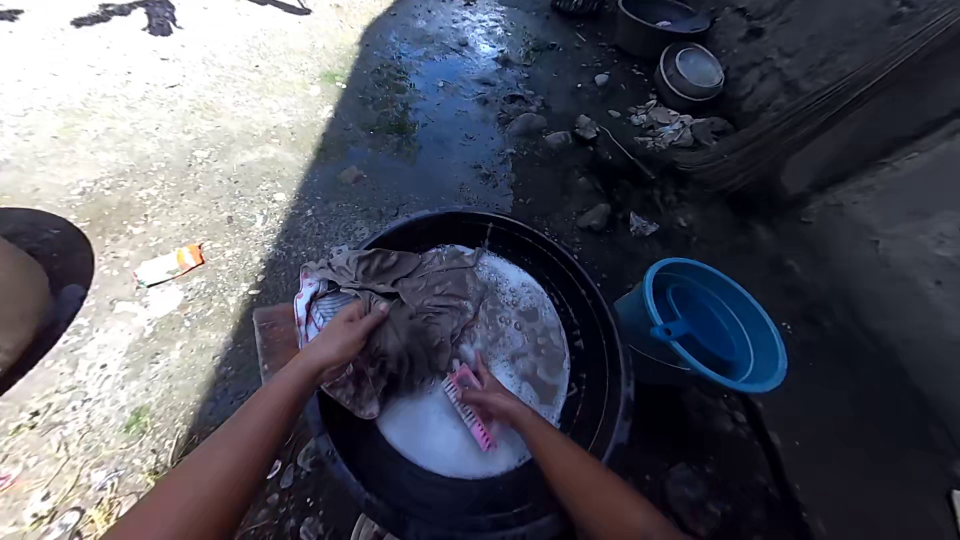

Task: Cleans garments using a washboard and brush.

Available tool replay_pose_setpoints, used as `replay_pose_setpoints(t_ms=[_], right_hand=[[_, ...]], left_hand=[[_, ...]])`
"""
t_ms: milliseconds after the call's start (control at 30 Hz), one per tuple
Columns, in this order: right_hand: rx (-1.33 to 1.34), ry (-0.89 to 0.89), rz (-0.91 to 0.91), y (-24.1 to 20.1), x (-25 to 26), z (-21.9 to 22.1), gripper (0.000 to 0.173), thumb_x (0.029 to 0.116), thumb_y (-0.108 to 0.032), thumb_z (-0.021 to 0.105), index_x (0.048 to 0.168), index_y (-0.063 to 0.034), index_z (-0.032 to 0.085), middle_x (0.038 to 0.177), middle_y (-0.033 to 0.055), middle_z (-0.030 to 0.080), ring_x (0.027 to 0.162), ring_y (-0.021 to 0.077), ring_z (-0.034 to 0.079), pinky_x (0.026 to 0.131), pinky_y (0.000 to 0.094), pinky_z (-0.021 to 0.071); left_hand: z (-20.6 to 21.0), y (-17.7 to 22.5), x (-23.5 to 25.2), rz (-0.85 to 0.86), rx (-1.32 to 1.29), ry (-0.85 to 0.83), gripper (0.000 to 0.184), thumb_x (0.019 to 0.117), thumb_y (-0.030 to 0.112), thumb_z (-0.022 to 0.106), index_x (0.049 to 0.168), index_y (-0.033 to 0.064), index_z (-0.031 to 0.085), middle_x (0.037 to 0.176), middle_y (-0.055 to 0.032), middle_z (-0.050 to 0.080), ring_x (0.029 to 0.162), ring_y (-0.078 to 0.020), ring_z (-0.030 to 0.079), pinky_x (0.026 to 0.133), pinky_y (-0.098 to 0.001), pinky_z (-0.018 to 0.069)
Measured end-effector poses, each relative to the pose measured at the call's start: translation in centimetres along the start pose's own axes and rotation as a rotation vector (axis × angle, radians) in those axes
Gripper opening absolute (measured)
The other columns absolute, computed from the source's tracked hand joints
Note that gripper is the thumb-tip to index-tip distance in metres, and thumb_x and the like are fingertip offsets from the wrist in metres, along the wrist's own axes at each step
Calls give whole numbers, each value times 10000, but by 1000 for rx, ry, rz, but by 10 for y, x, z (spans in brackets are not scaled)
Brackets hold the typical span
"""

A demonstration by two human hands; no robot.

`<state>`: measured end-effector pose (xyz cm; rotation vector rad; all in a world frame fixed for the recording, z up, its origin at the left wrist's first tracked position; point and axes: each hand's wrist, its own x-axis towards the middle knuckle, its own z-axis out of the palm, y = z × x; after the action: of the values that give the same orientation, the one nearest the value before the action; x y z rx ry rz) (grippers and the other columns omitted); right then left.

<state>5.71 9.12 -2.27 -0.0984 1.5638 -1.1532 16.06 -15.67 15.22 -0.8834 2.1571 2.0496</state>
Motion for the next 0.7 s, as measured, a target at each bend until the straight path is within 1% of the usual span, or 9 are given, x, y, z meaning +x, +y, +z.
replay_pose_setpoints(t_ms=[67, 200, 267, 300, 367, 400, 467, 533, 700], right_hand=[[-86, -111, 2, -6, -4, -9, 1014, 935, -123, 693, 1660, -176, -13, 1462, 295, 466, 1070, 329, 622, 866, 491, 537], [153, -112, -416, -74, -34, -92, 986, 791, -321, 777, 1552, -19, 228, 1121, 4, 692, 905, 39, 689, 814, 248, 595], [317, 24, -591, -110, -32, -132, 986, 732, -467, 860, 1463, -59, 339, 1039, -25, 725, 880, 55, 710, 796, 261, 614], [345, 112, -639, -121, -24, -146, 858, 802, -452, 803, 1443, -83, 369, 1015, -9, 723, 861, 70, 710, 780, 273, 616], [191, 352, -658, -134, -6, -158, 614, 1007, -249, 560, 1541, -85, 304, 1105, 91, 660, 882, 130, 678, 782, 318, 593], [62, 475, -618, -139, 0, -155, 676, 1022, -154, 582, 1607, -91, 249, 1238, 189, 626, 943, 213, 671, 807, 380, 585], [-134, 701, -582, -127, 9, -137, 895, 937, -135, 735, 1647, -100, 190, 1467, 259, 520, 1172, 313, 636, 940, 444, 554], [-47, 954, -704, -78, 22, -116, 912, 906, -83, 730, 1615, 41, 170, 1609, 308, 327, 1427, 359, 463, 1165, 423, 401], [416, 1202, -499, -7, 61, -40, 963, 962, -45, 682, 1629, 5, -10, 1662, 292, 194, 1527, 347, 300, 1239, 393, 277]], left_hand=[[-5, 22, 1, 72, -86, -5, 193, 1114, 132, 384, 1053, 88, 562, 792, 31, 662, 707, -30, 658, 693, -217, 574], [-37, 44, 3, 146, -341, 134, 291, 1123, 213, 363, 957, 147, 593, 715, 50, 675, 607, -17, 652, 557, -185, 560], [-50, 28, 20, 193, -546, 258, 333, 1113, 394, 378, 1038, 197, 635, 835, 68, 715, 738, -19, 695, 653, -217, 598], [-50, 14, 28, 176, -582, 308, 398, 1096, 503, 352, 1166, 208, 609, 958, 59, 723, 867, -41, 708, 756, -263, 611], [-32, -23, 40, 14, -428, 401, 508, 1087, 534, 362, 1313, 118, 548, 1046, -26, 687, 933, -113, 683, 818, -348, 590], [-17, -41, 46, -78, -308, 431, 443, 1095, 401, 466, 1306, 20, 550, 1022, -86, 669, 880, -144, 666, 797, -364, 574], [9, -57, 51, -195, -145, 410, 325, 1075, 217, 551, 1259, -52, 538, 979, -116, 628, 801, -135, 627, 756, -333, 547], [18, -53, 50, -208, -72, 385, 309, 1089, 199, 520, 1251, -62, 554, 1037, -141, 642, 872, -144, 646, 823, -345, 551], [5, -46, 43, -369, -68, 396, 617, 996, 403, 677, 1332, -83, 502, 1182, -227, 644, 1043, -268, 663, 925, -462, 546]])
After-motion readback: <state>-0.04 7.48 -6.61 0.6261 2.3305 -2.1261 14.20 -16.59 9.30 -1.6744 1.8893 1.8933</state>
